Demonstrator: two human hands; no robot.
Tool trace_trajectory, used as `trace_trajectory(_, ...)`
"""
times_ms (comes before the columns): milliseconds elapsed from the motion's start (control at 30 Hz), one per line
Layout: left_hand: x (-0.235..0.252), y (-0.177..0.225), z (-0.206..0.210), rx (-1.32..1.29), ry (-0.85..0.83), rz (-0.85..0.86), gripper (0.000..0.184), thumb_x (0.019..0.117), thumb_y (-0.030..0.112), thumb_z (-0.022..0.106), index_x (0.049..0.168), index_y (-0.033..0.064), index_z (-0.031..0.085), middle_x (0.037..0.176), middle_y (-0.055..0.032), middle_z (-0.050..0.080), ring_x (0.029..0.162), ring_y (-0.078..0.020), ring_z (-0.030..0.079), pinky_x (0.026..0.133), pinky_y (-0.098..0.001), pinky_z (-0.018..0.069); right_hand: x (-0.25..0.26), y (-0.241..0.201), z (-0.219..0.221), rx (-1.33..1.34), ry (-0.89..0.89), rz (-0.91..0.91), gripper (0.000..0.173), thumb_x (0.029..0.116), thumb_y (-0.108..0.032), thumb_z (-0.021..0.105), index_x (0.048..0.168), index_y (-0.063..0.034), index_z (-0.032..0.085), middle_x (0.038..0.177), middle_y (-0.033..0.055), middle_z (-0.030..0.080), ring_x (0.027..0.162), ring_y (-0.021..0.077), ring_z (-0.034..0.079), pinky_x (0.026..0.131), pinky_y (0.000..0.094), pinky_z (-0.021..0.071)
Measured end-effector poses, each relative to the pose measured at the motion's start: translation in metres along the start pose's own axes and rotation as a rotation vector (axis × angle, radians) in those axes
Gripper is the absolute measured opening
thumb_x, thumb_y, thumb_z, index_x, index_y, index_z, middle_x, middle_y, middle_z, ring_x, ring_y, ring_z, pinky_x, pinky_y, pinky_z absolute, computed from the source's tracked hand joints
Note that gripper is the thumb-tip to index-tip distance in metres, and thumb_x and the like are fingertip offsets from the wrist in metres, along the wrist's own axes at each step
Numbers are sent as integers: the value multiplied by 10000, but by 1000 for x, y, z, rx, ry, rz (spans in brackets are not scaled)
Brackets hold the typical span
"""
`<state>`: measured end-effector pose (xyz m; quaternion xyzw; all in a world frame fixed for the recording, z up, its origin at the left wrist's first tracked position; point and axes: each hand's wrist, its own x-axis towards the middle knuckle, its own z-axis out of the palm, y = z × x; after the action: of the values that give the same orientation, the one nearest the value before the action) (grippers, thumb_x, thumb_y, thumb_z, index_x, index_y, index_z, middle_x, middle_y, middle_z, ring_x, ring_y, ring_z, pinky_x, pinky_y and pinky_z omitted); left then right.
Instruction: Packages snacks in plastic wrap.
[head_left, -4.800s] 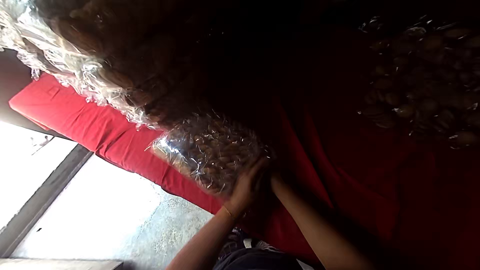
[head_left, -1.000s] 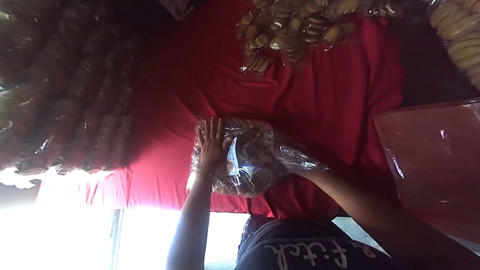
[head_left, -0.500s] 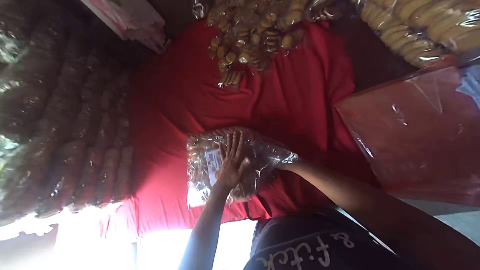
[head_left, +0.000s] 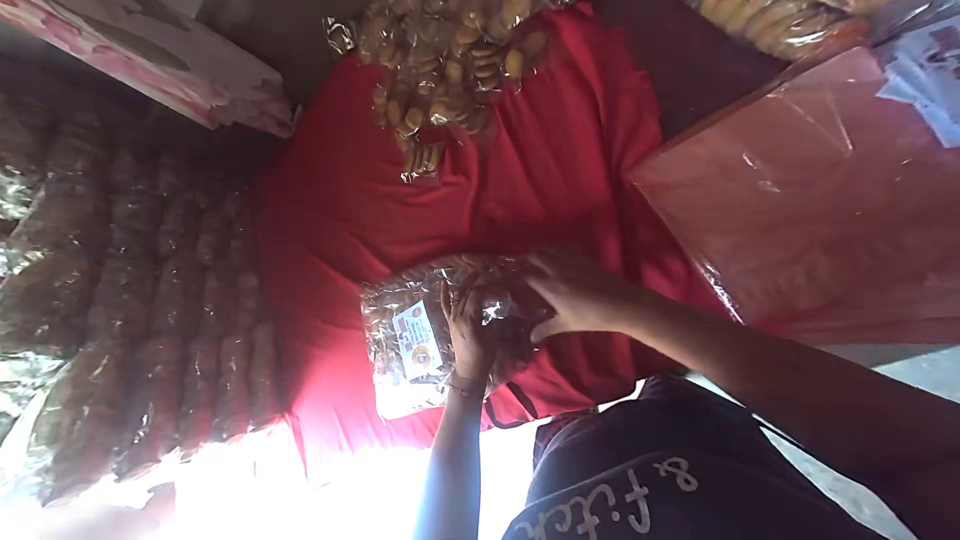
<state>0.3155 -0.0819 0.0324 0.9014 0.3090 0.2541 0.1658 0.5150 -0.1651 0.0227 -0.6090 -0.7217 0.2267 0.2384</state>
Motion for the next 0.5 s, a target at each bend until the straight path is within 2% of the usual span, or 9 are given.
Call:
trace_trajectory(67,1,5,0,-9,-55,30,287,796,-22,566,1015,-41,751,1074,-158,761,1155,-351,676,1163,-625,252,22,-10,25,101,-73,30,681,853,-398,766,1411,-59,570,1442,204,538,1366,387,462,1118,596,318)
trace_trajectory(133,7,22,-1,21,-143,-13,293,798,-42,596,1049,-53,747,1074,-179,755,1099,-372,694,1140,-671,262,38,-13,56,276,3,49,520,962,-311,638,1411,-56,573,1444,177,560,1357,323,507,1130,519,367)
trace_trajectory(233,3,43,5,-63,-127,-168,313,863,-12,534,1106,-102,711,1107,-223,734,1136,-404,658,1128,-570,331,42,-11,79,426,104,32,371,973,-232,614,1230,31,665,1163,221,690,1105,313,661,977,469,496)
trace_trajectory(267,-2,43,-1,-211,-134,-209,370,905,26,479,1173,-156,657,1193,-275,689,1239,-427,580,1159,-539,286,41,-10,80,436,190,-36,342,947,-218,632,1170,35,690,1090,210,713,1032,300,691,924,450,527)
trace_trajectory(333,-8,29,-31,-416,-294,-174,612,975,281,472,1380,-178,463,1452,-305,492,1469,-374,341,1254,-507,104,41,-9,67,483,254,-170,321,915,-142,658,1158,64,698,1107,239,719,1041,351,706,920,492,545)
trace_trajectory(367,-10,22,-45,-312,-351,-87,836,964,534,498,1465,-127,399,1553,-274,405,1527,-361,258,1256,-559,68,40,-6,65,530,221,-176,343,915,-153,655,1177,66,691,1146,239,709,1089,342,688,969,479,523)
trace_trajectory(400,-12,16,-54,-138,-361,-17,1064,890,717,518,1527,-114,327,1601,-293,324,1541,-413,209,1230,-643,63,40,-3,68,562,209,-168,363,905,-157,665,1182,76,690,1153,246,708,1101,340,681,988,473,510)
trace_trajectory(467,-12,9,-47,177,-314,-4,1256,722,801,633,1534,-108,328,1586,-334,317,1504,-495,252,1185,-722,111,41,-4,84,545,229,-118,350,894,-171,694,1148,68,715,1108,241,727,1062,352,703,958,510,532)
trace_trajectory(500,-11,5,-34,281,-281,-27,1195,721,742,691,1527,-81,373,1577,-319,349,1492,-493,285,1178,-731,131,38,-12,91,482,225,-71,354,888,-186,700,1135,69,715,1079,244,730,1030,362,712,925,530,545)
